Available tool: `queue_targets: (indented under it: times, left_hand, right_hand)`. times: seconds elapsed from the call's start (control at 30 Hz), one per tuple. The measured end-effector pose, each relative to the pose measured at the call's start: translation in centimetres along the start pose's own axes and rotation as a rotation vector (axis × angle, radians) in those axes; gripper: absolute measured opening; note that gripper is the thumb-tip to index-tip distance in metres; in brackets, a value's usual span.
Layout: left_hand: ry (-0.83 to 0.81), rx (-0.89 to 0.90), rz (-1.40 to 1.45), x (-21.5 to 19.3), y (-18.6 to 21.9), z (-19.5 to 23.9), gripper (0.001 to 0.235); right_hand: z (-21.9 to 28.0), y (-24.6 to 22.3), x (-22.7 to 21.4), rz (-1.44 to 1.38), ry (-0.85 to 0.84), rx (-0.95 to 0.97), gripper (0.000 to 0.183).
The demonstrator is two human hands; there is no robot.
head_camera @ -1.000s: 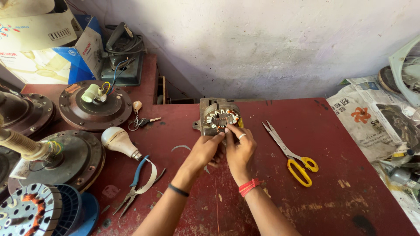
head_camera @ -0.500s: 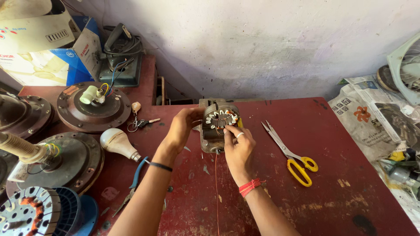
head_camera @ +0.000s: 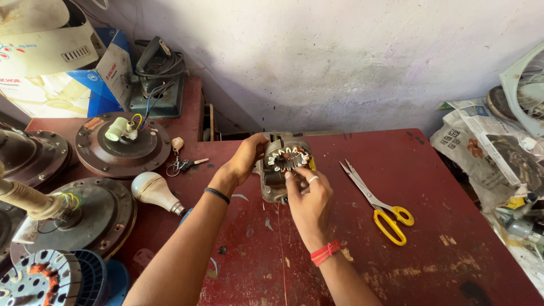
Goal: The person works on a motor armature clamped in a bench vise, using a screwdriver to adjust or remove components within the winding slots. They repeatedly insert and remove a thin copper wire, manipulating it with both hands while occasionally using the screwdriver to press or align parts inside the armature.
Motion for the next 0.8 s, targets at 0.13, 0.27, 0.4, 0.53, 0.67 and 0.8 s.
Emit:
queue_targets:
  times: [0.13,0.27,0.4,0.53,0.67,0.8]
  left_hand:
    - [-0.05,0.017,0.005,0.8,0.5,0.1,0.032]
    - [-0.1,0.001,0.06,1.5,0.5,0.0,0.038]
    - [-0.083,0.001,0.022,1.7,0.9,0.5,0.043]
    - [-0.016,-0.047,-0.01,1.7,0.7,0.8,0.044]
    - [-0.023,-0.057,0.012,1.8,-0.2,0.6,0.044]
    - [0.043,-0.042,-0.006,0.1,-2.0,0.5,0.04]
  right_hand:
    - [0.2,0.8,2.2,-0.082,-0.214,0.1,0.022]
    - [0.4,1.4,3.4,-0.116,-0.309,0.193,0.02]
    - [0.4,1.7,3.0,-0.177,-0.289,0.259,0.019]
    - [0.3,1.6,1.9,-0.218,-0.181,0.259,0.019]
    - [0.4,2.2,2.1,-0.195,-0.223,0.331,0.019]
    - [0.3,2.3,2.5,-0.18,-0.275,0.31,0.019]
Point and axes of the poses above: each hand's wrist, its own z-axis away from the middle knuckle, its own x-axis out of the palm, y = z × x, the point moved 8 cm from there along -z, towards the middle knuckle, and after that the axes turned 11 degrees about -y, right-handed, at the moved point
